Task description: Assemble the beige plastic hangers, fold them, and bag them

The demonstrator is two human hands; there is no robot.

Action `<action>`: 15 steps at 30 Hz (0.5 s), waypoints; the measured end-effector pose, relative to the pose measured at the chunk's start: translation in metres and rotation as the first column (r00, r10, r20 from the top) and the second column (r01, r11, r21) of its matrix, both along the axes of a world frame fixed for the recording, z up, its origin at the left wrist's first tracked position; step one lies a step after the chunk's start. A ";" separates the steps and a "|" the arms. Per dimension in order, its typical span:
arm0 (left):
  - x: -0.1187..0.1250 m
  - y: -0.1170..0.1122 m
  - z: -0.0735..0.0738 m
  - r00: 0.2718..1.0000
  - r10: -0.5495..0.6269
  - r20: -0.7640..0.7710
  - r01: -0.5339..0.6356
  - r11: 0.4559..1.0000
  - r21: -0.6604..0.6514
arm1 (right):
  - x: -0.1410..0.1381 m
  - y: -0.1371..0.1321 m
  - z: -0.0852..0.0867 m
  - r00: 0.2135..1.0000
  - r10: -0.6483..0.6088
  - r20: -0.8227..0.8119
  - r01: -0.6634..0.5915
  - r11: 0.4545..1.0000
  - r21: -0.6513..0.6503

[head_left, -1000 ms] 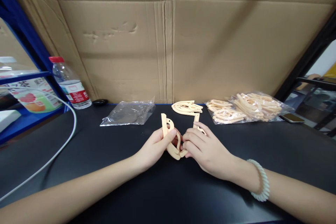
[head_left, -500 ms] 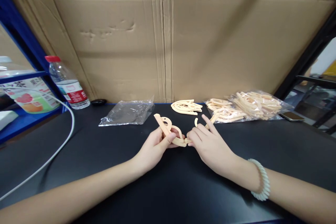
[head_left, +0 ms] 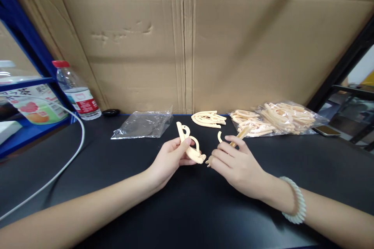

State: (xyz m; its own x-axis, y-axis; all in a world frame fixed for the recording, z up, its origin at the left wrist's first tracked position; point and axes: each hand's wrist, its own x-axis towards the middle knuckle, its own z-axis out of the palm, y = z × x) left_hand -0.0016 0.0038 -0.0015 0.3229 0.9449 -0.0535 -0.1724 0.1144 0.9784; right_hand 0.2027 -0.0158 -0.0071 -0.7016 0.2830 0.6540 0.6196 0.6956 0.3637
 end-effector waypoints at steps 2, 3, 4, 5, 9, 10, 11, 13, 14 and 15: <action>-0.001 0.001 0.001 0.999 -0.017 0.047 0.017 1.000 -0.002 | 0.009 0.004 0.007 0.993 0.046 -0.109 -0.052 0.997 -0.056; -0.001 0.002 0.000 0.998 -0.027 0.063 0.026 1.000 0.004 | 0.015 0.006 0.011 0.981 0.049 -0.189 -0.065 0.995 -0.079; -0.001 0.002 0.000 0.997 -0.031 0.074 0.030 1.000 0.008 | 0.021 0.009 0.015 0.963 0.042 -0.267 -0.067 0.994 -0.083; -0.002 0.003 -0.001 0.996 -0.030 0.080 0.029 1.000 0.009 | 0.026 0.012 0.019 0.943 0.031 -0.331 -0.056 0.996 -0.067; -0.003 0.003 -0.003 0.994 -0.007 0.107 0.006 1.000 0.007 | 0.035 0.021 0.023 0.904 0.044 -0.424 -0.054 0.999 -0.010; -0.003 0.003 -0.003 0.993 -0.002 0.116 0.001 1.000 0.007 | 0.033 0.021 0.021 0.913 0.054 -0.405 -0.077 0.996 -0.039; -0.002 0.003 -0.003 0.992 0.005 0.122 -0.006 1.000 0.007 | 0.030 0.021 0.018 0.930 0.061 -0.362 -0.098 0.992 -0.085; -0.002 0.002 -0.002 0.992 0.021 0.127 -0.022 1.000 0.007 | 0.022 0.019 0.009 0.972 0.073 -0.223 -0.120 0.971 -0.205; -0.002 0.002 -0.002 0.991 0.029 0.129 -0.031 0.999 0.009 | 0.018 0.017 0.004 0.986 0.079 -0.147 -0.117 0.954 -0.276; -0.002 0.002 -0.002 0.991 0.034 0.131 -0.036 0.999 0.011 | 0.014 0.015 0.000 0.993 0.083 -0.084 -0.107 0.933 -0.345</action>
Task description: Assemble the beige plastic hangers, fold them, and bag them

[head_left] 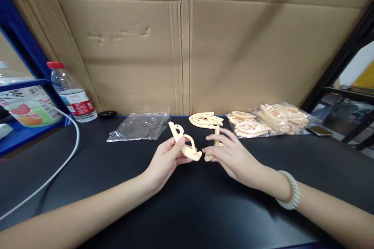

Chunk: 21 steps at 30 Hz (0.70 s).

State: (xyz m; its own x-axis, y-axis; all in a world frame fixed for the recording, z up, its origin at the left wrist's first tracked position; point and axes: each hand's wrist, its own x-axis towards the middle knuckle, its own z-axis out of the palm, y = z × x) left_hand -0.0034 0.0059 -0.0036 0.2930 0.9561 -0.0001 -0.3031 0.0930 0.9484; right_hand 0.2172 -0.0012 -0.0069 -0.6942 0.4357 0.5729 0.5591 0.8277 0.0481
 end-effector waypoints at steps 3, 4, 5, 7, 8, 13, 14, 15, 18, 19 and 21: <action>-0.001 0.000 -0.001 1.000 0.000 -0.005 0.000 1.000 0.005 | -0.007 -0.009 -0.007 0.992 -0.024 0.121 0.046 0.982 -0.185; -0.001 0.000 -0.001 1.000 -0.005 -0.009 0.005 1.000 0.007 | -0.008 -0.011 -0.008 0.989 -0.041 0.140 0.072 0.972 -0.224; -0.001 0.001 -0.001 1.000 -0.010 -0.013 0.010 1.000 0.009 | -0.009 -0.013 -0.007 0.988 -0.049 0.145 0.085 0.964 -0.253; -0.001 0.001 -0.002 1.000 -0.016 -0.017 0.016 1.000 0.011 | -0.008 -0.013 -0.006 0.992 -0.032 0.125 0.069 0.950 -0.306; -0.001 0.001 -0.002 1.000 -0.018 -0.018 0.018 1.000 0.012 | -0.006 -0.012 -0.004 0.994 -0.017 0.104 0.050 0.943 -0.330; -0.002 0.002 -0.003 0.999 -0.030 -0.030 0.031 0.999 0.008 | 0.004 0.002 -0.002 0.998 -0.025 0.051 0.043 0.914 -0.403; -0.002 0.002 -0.003 0.999 -0.032 -0.036 0.033 0.999 0.010 | 0.007 0.004 -0.003 0.998 -0.035 0.052 0.053 0.912 -0.406; -0.002 0.002 -0.003 0.999 -0.031 -0.041 0.032 0.999 0.014 | 0.009 0.006 -0.003 0.998 -0.044 0.053 0.062 0.913 -0.404; -0.001 0.001 -0.002 0.999 -0.008 -0.047 0.010 0.999 0.040 | 0.012 0.009 -0.004 0.997 -0.063 0.041 0.073 0.934 -0.350; 0.000 0.000 -0.002 0.999 0.002 -0.049 0.000 0.998 0.056 | 0.011 0.008 -0.004 0.997 -0.065 0.030 0.071 0.948 -0.311; 0.002 -0.002 -0.001 0.998 0.010 -0.069 -0.004 0.996 0.094 | 0.007 0.004 -0.002 0.998 -0.063 -0.008 0.060 0.975 -0.216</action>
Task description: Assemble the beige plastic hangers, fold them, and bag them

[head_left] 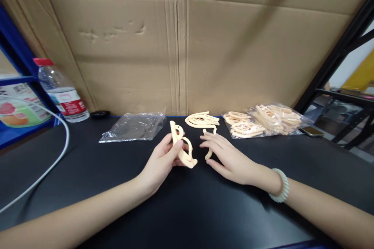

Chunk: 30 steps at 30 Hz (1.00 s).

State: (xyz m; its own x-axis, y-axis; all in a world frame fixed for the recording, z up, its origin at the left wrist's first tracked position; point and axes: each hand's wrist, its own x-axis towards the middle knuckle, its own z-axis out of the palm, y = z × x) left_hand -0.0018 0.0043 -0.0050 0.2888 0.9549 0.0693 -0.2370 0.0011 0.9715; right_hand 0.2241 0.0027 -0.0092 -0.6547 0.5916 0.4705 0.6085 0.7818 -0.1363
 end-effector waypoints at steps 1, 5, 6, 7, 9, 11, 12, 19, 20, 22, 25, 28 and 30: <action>0.001 -0.001 0.000 1.000 -0.006 -0.024 0.006 1.000 0.024 | -0.003 -0.003 0.001 1.000 0.008 -0.019 -0.007 0.999 0.051; 0.001 -0.004 -0.001 0.987 -0.038 -0.156 0.068 0.979 0.193 | -0.015 -0.017 0.005 0.992 0.124 0.025 -0.127 0.971 0.204; 0.000 -0.004 -0.002 0.981 -0.037 -0.189 0.081 0.969 0.233 | -0.016 -0.019 0.005 0.988 0.146 0.056 -0.155 0.958 0.242; 0.000 -0.005 -0.002 0.975 -0.030 -0.218 0.089 0.961 0.263 | -0.017 -0.020 0.005 0.985 0.152 0.077 -0.168 0.944 0.285; -0.001 -0.006 -0.003 0.966 -0.006 -0.258 0.084 0.953 0.292 | -0.016 -0.020 0.004 0.990 0.122 0.071 -0.140 0.917 0.373; -0.002 -0.006 -0.003 0.963 0.016 -0.271 0.069 0.950 0.304 | -0.015 -0.018 0.003 0.993 0.087 0.078 -0.112 0.901 0.420; -0.002 -0.006 -0.003 0.961 0.017 -0.277 0.072 0.949 0.306 | -0.015 -0.018 0.003 0.992 0.078 0.100 -0.114 0.897 0.428; -0.002 -0.007 -0.002 0.946 0.050 -0.320 0.063 0.941 0.331 | -0.022 -0.024 0.001 0.988 0.087 0.130 -0.133 0.906 0.401; -0.002 -0.008 -0.002 0.945 0.055 -0.321 0.055 0.944 0.324 | -0.022 -0.024 0.001 0.988 0.096 0.122 -0.137 0.911 0.389; -0.002 -0.008 -0.001 0.943 0.069 -0.327 0.036 0.952 0.306 | -0.021 -0.025 0.001 0.989 0.128 0.069 -0.143 0.941 0.307; -0.001 -0.009 0.001 0.938 0.104 -0.332 -0.002 0.956 0.294 | -0.019 -0.026 0.003 0.977 0.139 -0.164 -0.132 0.990 0.054; -0.001 -0.010 0.001 0.933 0.085 -0.349 0.020 0.958 0.286 | -0.019 -0.026 0.006 0.904 0.041 -0.426 -0.177 0.942 -0.285; 0.000 -0.011 0.000 0.924 0.067 -0.377 0.049 0.956 0.289 | -0.019 -0.025 0.007 0.840 0.003 -0.543 -0.312 0.821 -0.478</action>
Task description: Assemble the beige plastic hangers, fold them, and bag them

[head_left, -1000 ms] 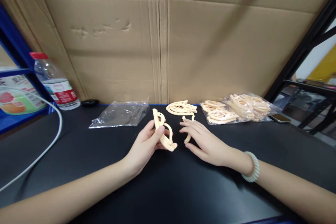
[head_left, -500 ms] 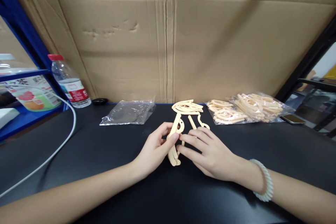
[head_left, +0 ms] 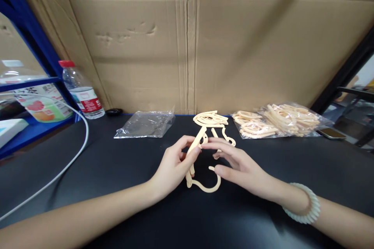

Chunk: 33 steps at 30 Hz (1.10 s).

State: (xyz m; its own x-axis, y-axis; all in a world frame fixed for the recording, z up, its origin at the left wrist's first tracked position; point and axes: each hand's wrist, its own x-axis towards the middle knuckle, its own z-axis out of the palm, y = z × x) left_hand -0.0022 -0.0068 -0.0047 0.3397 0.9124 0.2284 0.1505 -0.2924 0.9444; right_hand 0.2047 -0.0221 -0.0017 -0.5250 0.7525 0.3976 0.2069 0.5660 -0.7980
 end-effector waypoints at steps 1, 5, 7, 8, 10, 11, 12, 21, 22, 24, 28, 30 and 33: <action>0.000 -0.001 0.000 1.000 -0.004 -0.018 0.004 1.000 0.009 | 0.000 0.001 0.000 0.997 0.048 -0.055 -0.053 0.994 -0.094; 0.000 -0.003 -0.001 0.997 0.021 -0.075 -0.018 0.999 0.044 | 0.001 0.006 -0.002 0.976 0.000 -0.219 -0.063 0.958 -0.281; -0.001 -0.003 -0.001 0.993 0.068 -0.095 -0.061 0.995 0.075 | 0.001 0.009 -0.003 0.952 -0.090 -0.291 -0.005 0.950 -0.312; -0.002 -0.002 -0.001 0.990 0.094 -0.108 -0.083 0.991 0.102 | 0.002 0.010 -0.004 0.939 -0.134 -0.317 0.027 0.947 -0.320; -0.003 -0.001 -0.002 0.979 0.133 -0.156 -0.106 0.980 0.168 | 0.001 0.011 -0.003 0.917 -0.215 -0.337 0.098 0.938 -0.331; -0.004 0.000 -0.002 0.970 0.147 -0.194 -0.105 0.972 0.211 | 0.001 0.011 -0.003 0.910 -0.247 -0.334 0.128 0.931 -0.340; -0.005 0.001 -0.003 0.957 0.166 -0.237 -0.101 0.959 0.266 | 0.000 0.011 -0.003 0.906 -0.271 -0.325 0.149 0.923 -0.354; -0.007 0.005 -0.012 0.796 0.343 -0.498 0.087 0.750 0.655 | -0.007 0.006 -0.001 0.974 -0.150 -0.167 0.041 0.850 -0.526; -0.008 0.006 -0.013 0.779 0.370 -0.506 0.113 0.711 0.694 | -0.008 0.005 0.000 0.978 -0.146 -0.151 0.042 0.841 -0.540; -0.009 0.009 -0.013 0.744 0.435 -0.508 0.172 0.610 0.773 | -0.009 0.004 0.001 0.984 -0.136 -0.117 0.046 0.820 -0.571; -0.009 0.012 -0.010 0.686 0.539 -0.489 0.282 0.422 0.861 | -0.009 0.002 0.003 0.993 -0.082 -0.079 0.015 0.783 -0.622; -0.009 0.011 -0.007 0.670 0.553 -0.495 0.334 0.371 0.866 | -0.009 0.002 0.003 0.997 -0.041 -0.070 -0.014 0.764 -0.645; -0.007 0.010 -0.003 0.633 0.547 -0.548 0.423 0.349 0.836 | -0.008 0.001 0.001 0.998 -0.002 -0.068 -0.044 0.739 -0.672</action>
State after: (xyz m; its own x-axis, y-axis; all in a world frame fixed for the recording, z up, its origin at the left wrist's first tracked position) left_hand -0.0093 0.0032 -0.0074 0.7492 0.3301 0.5742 0.5837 -0.7387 -0.3369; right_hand 0.1966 -0.0208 -0.0003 -0.5364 0.8253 -0.1767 0.1404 -0.1192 -0.9829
